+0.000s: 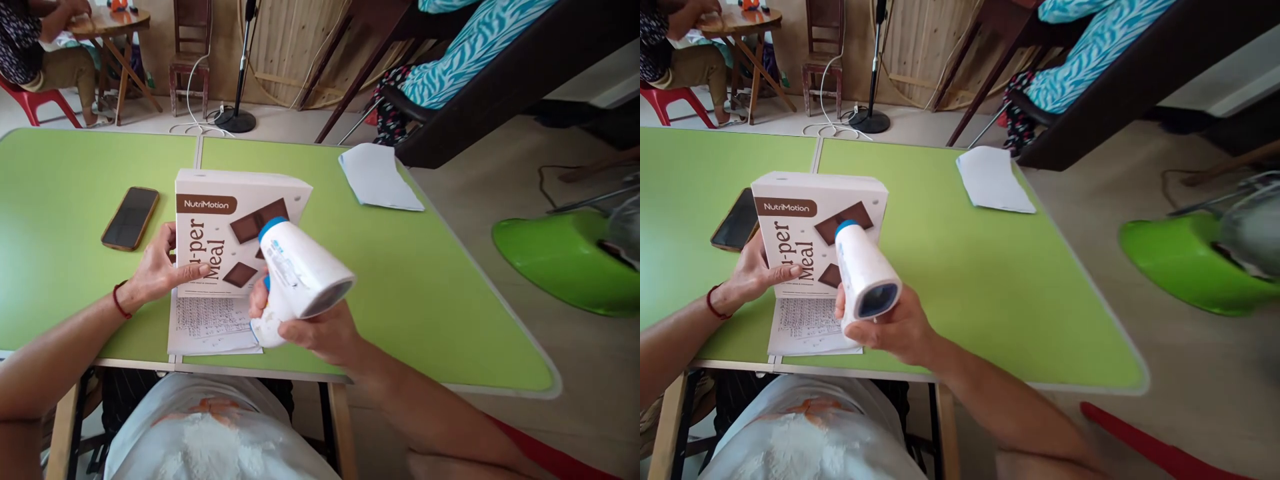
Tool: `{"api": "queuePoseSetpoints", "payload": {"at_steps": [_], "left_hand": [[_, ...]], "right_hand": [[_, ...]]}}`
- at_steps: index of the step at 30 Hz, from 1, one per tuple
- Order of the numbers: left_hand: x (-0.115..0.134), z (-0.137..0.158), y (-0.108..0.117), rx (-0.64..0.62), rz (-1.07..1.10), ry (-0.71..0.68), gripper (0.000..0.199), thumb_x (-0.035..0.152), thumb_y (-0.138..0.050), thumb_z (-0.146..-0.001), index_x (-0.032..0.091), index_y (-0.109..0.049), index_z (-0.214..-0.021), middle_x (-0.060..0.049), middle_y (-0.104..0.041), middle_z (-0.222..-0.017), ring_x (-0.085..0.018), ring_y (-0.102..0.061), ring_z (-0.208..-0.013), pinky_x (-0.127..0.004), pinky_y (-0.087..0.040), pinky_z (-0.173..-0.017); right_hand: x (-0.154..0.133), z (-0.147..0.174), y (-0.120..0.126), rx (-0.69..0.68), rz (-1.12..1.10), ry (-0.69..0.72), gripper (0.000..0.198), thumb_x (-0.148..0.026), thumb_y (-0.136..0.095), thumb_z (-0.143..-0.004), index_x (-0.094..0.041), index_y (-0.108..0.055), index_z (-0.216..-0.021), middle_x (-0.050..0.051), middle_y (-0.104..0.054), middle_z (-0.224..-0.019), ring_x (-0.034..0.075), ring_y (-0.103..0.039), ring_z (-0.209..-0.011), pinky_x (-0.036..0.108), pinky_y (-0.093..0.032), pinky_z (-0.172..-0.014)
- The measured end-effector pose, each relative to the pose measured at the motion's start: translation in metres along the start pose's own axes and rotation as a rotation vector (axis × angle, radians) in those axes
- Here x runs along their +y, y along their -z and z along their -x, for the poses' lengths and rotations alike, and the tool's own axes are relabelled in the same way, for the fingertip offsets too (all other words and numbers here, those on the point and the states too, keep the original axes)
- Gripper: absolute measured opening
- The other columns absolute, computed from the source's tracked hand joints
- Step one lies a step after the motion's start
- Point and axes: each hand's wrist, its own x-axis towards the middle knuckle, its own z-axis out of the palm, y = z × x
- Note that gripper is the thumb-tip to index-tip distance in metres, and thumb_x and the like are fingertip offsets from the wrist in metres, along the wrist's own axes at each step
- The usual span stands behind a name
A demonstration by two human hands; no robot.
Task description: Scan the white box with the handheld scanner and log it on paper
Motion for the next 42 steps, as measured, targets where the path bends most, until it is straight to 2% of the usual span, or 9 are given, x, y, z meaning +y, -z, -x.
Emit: {"api": "queuePoseSetpoints", "payload": {"at_steps": [7,13,19,29,37,40,42], "left_hand": [[0.003,0.002,-0.004,-0.031,-0.042,0.062,0.078,0.055,-0.088,-0.062,0.014,-0.05,-0.117,-0.017,-0.063,-0.113,-0.035,-0.063,-0.101,-0.05,-0.055,-0.079],[0.001,0.005,-0.006,-0.021,-0.029,0.047,0.078,0.055,-0.088,-0.062,0.016,-0.049,-0.116,-0.016,-0.063,-0.114,-0.035,-0.062,-0.103,-0.049,-0.055,-0.078],[0.004,0.005,-0.006,-0.032,-0.033,0.022,0.076,0.052,-0.088,-0.064,0.017,-0.049,-0.117,-0.016,-0.063,-0.117,-0.036,-0.061,-0.107,-0.05,-0.054,-0.081],[0.003,0.006,-0.005,-0.056,0.003,-0.041,0.071,0.047,-0.09,-0.066,0.019,-0.051,-0.118,-0.014,-0.065,-0.116,-0.034,-0.064,-0.105,-0.046,-0.057,-0.078],[0.003,0.004,-0.004,0.007,-0.034,-0.078,0.072,0.049,-0.091,-0.063,0.018,-0.053,-0.116,-0.014,-0.066,-0.113,-0.034,-0.065,-0.104,-0.047,-0.058,-0.077],[0.001,0.002,-0.003,0.031,-0.009,-0.101,0.074,0.05,-0.091,-0.063,0.019,-0.052,-0.117,-0.014,-0.064,-0.114,-0.034,-0.065,-0.105,-0.048,-0.058,-0.079],[-0.003,-0.002,-0.002,0.08,-0.023,-0.141,0.074,0.051,-0.091,-0.063,0.02,-0.053,-0.118,-0.013,-0.061,-0.117,-0.034,-0.063,-0.108,-0.049,-0.058,-0.083]], "right_hand": [[0.004,-0.005,-0.007,0.079,-0.053,-0.069,0.033,-0.042,-0.086,-0.069,-0.021,-0.066,-0.084,0.003,-0.066,-0.076,0.015,-0.061,-0.068,0.032,-0.053,-0.059],[0.004,-0.004,-0.006,0.124,-0.031,-0.159,0.04,-0.046,-0.088,-0.065,-0.02,-0.068,-0.087,0.004,-0.067,-0.08,0.016,-0.063,-0.071,0.032,-0.055,-0.06],[0.005,-0.002,-0.006,0.104,0.012,-0.105,0.04,-0.048,-0.086,-0.067,-0.018,-0.068,-0.087,0.005,-0.069,-0.08,0.017,-0.064,-0.07,0.033,-0.057,-0.061],[0.005,0.0,-0.005,0.098,0.021,-0.047,0.033,-0.041,-0.086,-0.069,-0.019,-0.069,-0.086,0.005,-0.07,-0.078,0.017,-0.065,-0.068,0.033,-0.057,-0.06],[0.003,-0.002,-0.002,0.107,-0.004,-0.026,0.036,-0.039,-0.088,-0.066,-0.019,-0.067,-0.088,0.004,-0.071,-0.079,0.017,-0.067,-0.069,0.031,-0.058,-0.058],[0.005,-0.001,0.002,0.123,0.075,0.046,0.037,-0.04,-0.088,-0.066,-0.019,-0.068,-0.088,0.004,-0.07,-0.076,0.018,-0.066,-0.067,0.031,-0.056,-0.055],[0.008,-0.001,0.009,0.183,0.178,0.153,0.034,-0.041,-0.087,-0.067,-0.019,-0.069,-0.086,0.005,-0.07,-0.077,0.019,-0.065,-0.067,0.033,-0.056,-0.056]]}}
